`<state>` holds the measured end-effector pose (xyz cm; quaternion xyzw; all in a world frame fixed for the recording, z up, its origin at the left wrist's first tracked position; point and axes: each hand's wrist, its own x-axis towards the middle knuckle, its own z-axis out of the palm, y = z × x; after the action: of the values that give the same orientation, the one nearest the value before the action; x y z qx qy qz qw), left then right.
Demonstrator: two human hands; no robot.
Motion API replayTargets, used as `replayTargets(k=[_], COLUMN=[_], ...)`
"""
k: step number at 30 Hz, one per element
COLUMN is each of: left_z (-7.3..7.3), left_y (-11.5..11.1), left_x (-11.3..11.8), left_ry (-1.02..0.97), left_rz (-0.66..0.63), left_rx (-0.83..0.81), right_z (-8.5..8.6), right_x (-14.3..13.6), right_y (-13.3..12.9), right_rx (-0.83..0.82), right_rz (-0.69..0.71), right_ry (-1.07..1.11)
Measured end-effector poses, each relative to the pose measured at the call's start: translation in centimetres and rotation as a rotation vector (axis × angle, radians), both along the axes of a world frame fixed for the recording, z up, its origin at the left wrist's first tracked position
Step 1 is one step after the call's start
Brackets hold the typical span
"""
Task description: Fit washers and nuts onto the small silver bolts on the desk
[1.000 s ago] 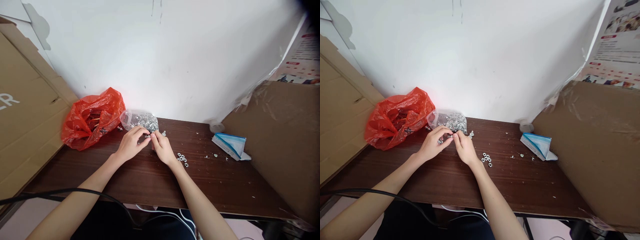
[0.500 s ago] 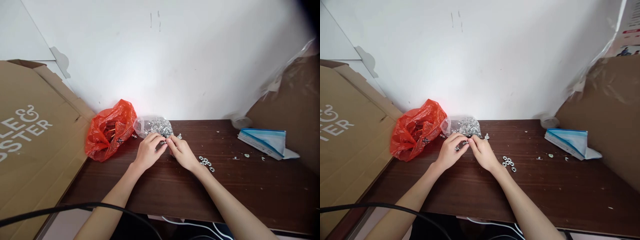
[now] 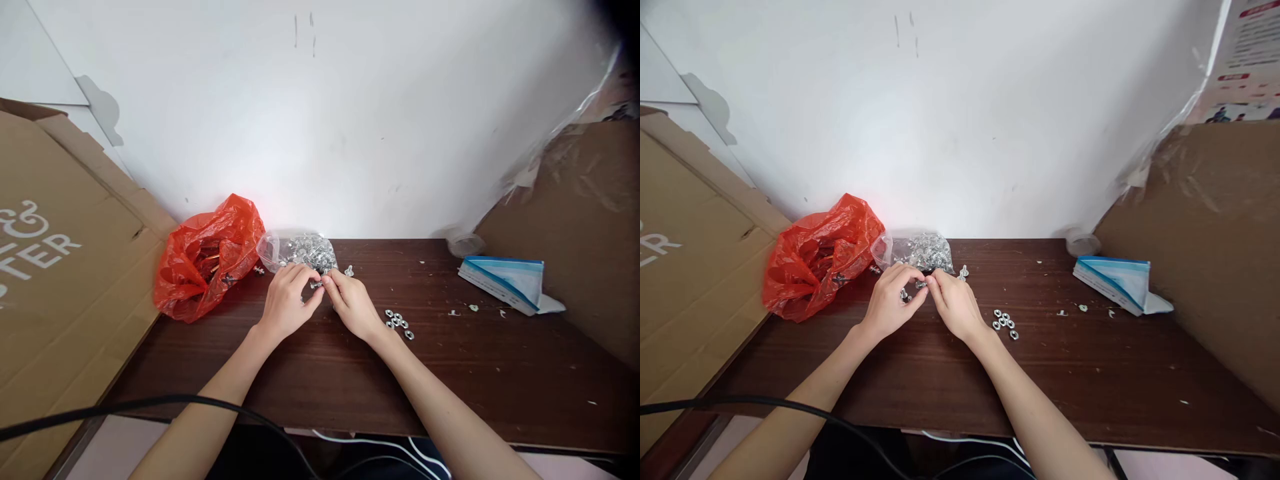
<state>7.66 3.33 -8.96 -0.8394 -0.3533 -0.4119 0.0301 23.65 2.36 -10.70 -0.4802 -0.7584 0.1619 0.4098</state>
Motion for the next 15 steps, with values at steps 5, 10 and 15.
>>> replayTargets(k=[5,10,15], left_z=[-0.01,0.37,0.47], left_y=[-0.03,-0.15,-0.16], left_x=[0.00,-0.07,-0.29], left_ry=[-0.008,-0.019,-0.005], left_rz=[-0.002,-0.029,-0.016], left_rx=[0.020,0.040,-0.009], right_z=[-0.10,0.00,0.09], right_x=[-0.10,-0.12,-0.12], right_y=[0.16,0.04,-0.11], right_rx=[-0.001,0.018,0.047], right_rz=[-0.010,-0.019,-0.027], right_ry=[0.012,0.002,-0.023])
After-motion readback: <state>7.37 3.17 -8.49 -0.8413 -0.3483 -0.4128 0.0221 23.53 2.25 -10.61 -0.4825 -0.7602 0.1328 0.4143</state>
